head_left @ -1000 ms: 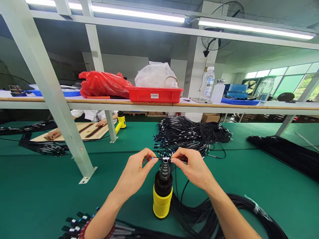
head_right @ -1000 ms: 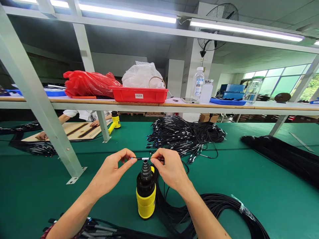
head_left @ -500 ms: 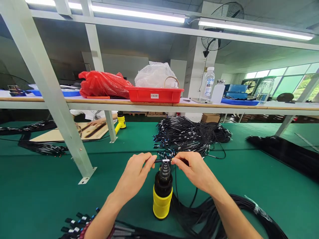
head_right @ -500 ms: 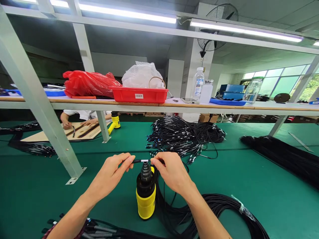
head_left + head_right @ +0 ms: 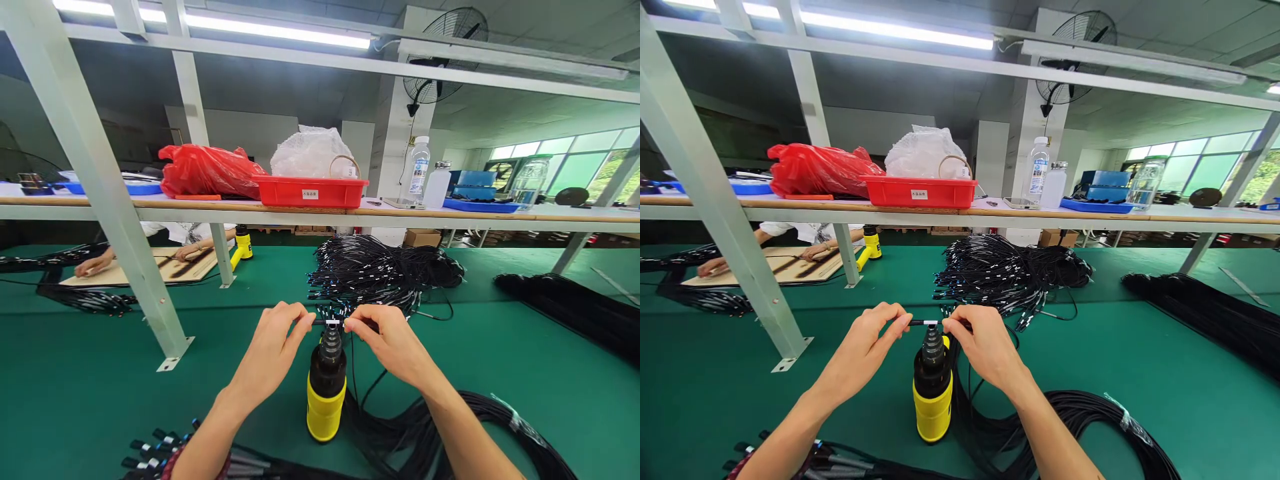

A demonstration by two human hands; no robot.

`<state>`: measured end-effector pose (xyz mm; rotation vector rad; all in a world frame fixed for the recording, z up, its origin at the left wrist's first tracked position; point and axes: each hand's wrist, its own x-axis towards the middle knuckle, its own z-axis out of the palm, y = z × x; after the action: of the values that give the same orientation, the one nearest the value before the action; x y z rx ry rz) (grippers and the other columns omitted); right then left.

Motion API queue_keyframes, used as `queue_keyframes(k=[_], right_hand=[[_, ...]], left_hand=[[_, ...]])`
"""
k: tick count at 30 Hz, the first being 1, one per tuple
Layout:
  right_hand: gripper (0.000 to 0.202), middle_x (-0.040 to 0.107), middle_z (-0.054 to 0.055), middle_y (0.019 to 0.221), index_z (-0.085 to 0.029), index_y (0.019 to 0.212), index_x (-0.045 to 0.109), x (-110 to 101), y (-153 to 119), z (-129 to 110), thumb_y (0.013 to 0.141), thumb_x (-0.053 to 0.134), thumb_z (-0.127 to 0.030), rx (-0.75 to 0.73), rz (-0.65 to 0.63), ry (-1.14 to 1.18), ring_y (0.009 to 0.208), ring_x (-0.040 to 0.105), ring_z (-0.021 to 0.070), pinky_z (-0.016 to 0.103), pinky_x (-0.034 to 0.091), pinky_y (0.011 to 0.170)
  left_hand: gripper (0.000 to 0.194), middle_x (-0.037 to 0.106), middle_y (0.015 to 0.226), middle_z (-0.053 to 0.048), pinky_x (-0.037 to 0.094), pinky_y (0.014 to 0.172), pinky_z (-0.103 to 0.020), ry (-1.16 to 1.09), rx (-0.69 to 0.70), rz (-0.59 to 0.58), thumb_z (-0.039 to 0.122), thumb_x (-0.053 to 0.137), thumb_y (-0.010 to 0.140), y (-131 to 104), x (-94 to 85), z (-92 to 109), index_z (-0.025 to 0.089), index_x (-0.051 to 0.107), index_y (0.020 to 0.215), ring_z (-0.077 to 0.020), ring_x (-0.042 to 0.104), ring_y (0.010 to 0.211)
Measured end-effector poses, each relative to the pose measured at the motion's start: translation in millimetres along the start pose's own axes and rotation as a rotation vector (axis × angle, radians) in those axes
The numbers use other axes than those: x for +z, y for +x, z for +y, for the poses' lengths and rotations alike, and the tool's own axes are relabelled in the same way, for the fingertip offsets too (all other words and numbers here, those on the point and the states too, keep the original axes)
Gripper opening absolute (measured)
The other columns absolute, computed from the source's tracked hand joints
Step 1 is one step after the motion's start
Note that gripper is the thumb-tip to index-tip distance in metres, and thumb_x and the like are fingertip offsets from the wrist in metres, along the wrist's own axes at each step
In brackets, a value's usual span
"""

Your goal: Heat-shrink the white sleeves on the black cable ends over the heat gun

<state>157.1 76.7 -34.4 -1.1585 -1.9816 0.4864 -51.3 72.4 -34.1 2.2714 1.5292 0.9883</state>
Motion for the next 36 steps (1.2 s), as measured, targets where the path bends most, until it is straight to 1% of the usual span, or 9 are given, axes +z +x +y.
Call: queue_keyframes(k=[2, 4, 10, 15, 19, 24, 30, 32, 36], right_hand=[[0.033, 0.058, -0.004, 0.058, -0.019, 0.067, 0.065, -0.4, -1.2, -1.9, 0.095, 0.048, -0.028, -0.002, -0.026, -0.030, 0.054, 0.046, 0.0109, 0.024, 0.028, 0.052], [0.034, 0.057, -0.004, 0.057, -0.018, 0.067, 0.063, 0.3, -1.5, -3.4, 0.095, 0.048, -0.028, -0.004, -0.031, -0.029, 0.053, 0.044, 0.0107, 0.024, 0.028, 0.052], [0.019, 0.061, -0.002, 0.067, -0.019, 0.071, 0.061, 3.3, 0.0, -3.7, 0.089, 0.056, -0.021, -0.012, 0.012, 0.068, 0.062, 0.050, 0.0127, 0.023, 0.036, 0.057], [0.020, 0.059, -0.003, 0.066, -0.019, 0.070, 0.059, 1.2, -0.2, -6.2, 0.089, 0.056, -0.021, -0.014, -0.016, 0.101, 0.061, 0.050, 0.0123, 0.023, 0.036, 0.057], [0.023, 0.060, -0.003, 0.067, -0.019, 0.073, 0.063, -1.8, -2.2, -7.0, 0.093, 0.053, -0.026, -0.019, -0.042, 0.043, 0.061, 0.048, 0.0121, 0.024, 0.034, 0.056], [0.027, 0.064, -0.002, 0.070, -0.019, 0.078, 0.068, -3.2, -2.0, -3.3, 0.096, 0.049, -0.026, -0.049, -0.073, -0.043, 0.063, 0.050, 0.0126, 0.025, 0.034, 0.059], [0.013, 0.067, -0.002, 0.073, -0.018, 0.076, 0.066, 1.5, 3.1, 0.4, 0.087, 0.060, -0.018, 0.002, 0.033, 0.007, 0.066, 0.055, 0.0122, 0.022, 0.036, 0.059], [0.016, 0.066, -0.002, 0.070, -0.018, 0.074, 0.066, 1.3, 2.4, -1.2, 0.088, 0.059, -0.019, 0.001, 0.030, -0.020, 0.063, 0.053, 0.0118, 0.023, 0.034, 0.057], [0.034, 0.058, -0.004, 0.058, -0.018, 0.068, 0.065, -0.4, -1.7, -5.7, 0.096, 0.048, -0.027, -0.013, -0.057, -0.087, 0.054, 0.046, 0.0105, 0.023, 0.030, 0.055]], left_hand=[[0.044, 0.059, 0.069, 0.000, 0.036, 0.074, -0.033, 0.023, 0.000, -0.016, 0.043, 0.030, 0.098, 0.3, 0.0, 0.4, 0.022, 0.049, 0.065, -0.0207, 0.052, 0.075], [0.045, 0.058, 0.067, 0.001, 0.036, 0.073, -0.032, 0.012, -0.014, -0.027, 0.044, 0.030, 0.098, 0.2, 0.0, 0.3, 0.022, 0.050, 0.064, -0.0203, 0.052, 0.074], [0.025, 0.061, 0.087, 0.001, 0.038, 0.069, -0.028, -0.109, -0.027, -0.008, 0.045, 0.042, 0.094, -0.4, -2.8, -0.1, 0.025, 0.056, 0.089, -0.0188, 0.053, 0.079], [0.043, 0.056, 0.067, 0.003, 0.036, 0.061, -0.027, -0.154, -0.038, -0.073, 0.049, 0.032, 0.097, 0.8, -3.4, 0.4, 0.022, 0.052, 0.071, -0.0157, 0.051, 0.065], [0.047, 0.052, 0.062, 0.004, 0.034, 0.059, -0.026, -0.183, -0.049, -0.077, 0.050, 0.031, 0.098, 0.8, -1.3, -1.1, 0.021, 0.052, 0.067, -0.0148, 0.048, 0.060], [0.039, 0.053, 0.069, 0.003, 0.036, 0.065, -0.026, -0.235, -0.030, -0.077, 0.047, 0.036, 0.097, 0.9, -1.2, -1.2, 0.022, 0.050, 0.071, -0.0156, 0.048, 0.068], [0.021, 0.057, 0.085, 0.003, 0.037, 0.071, -0.027, -0.219, -0.025, -0.076, 0.040, 0.042, 0.095, -1.2, -1.4, -0.7, 0.024, 0.055, 0.091, -0.0169, 0.050, 0.081], [0.025, 0.056, 0.082, 0.003, 0.036, 0.070, -0.027, -0.182, -0.039, -0.076, 0.042, 0.040, 0.096, -2.2, -1.1, -1.1, 0.024, 0.054, 0.087, -0.0168, 0.049, 0.078], [0.047, 0.048, 0.062, 0.004, 0.032, 0.063, -0.027, -0.141, -0.057, -0.076, 0.049, 0.030, 0.098, -2.2, -0.8, -2.1, 0.021, 0.044, 0.063, -0.0149, 0.045, 0.063]])
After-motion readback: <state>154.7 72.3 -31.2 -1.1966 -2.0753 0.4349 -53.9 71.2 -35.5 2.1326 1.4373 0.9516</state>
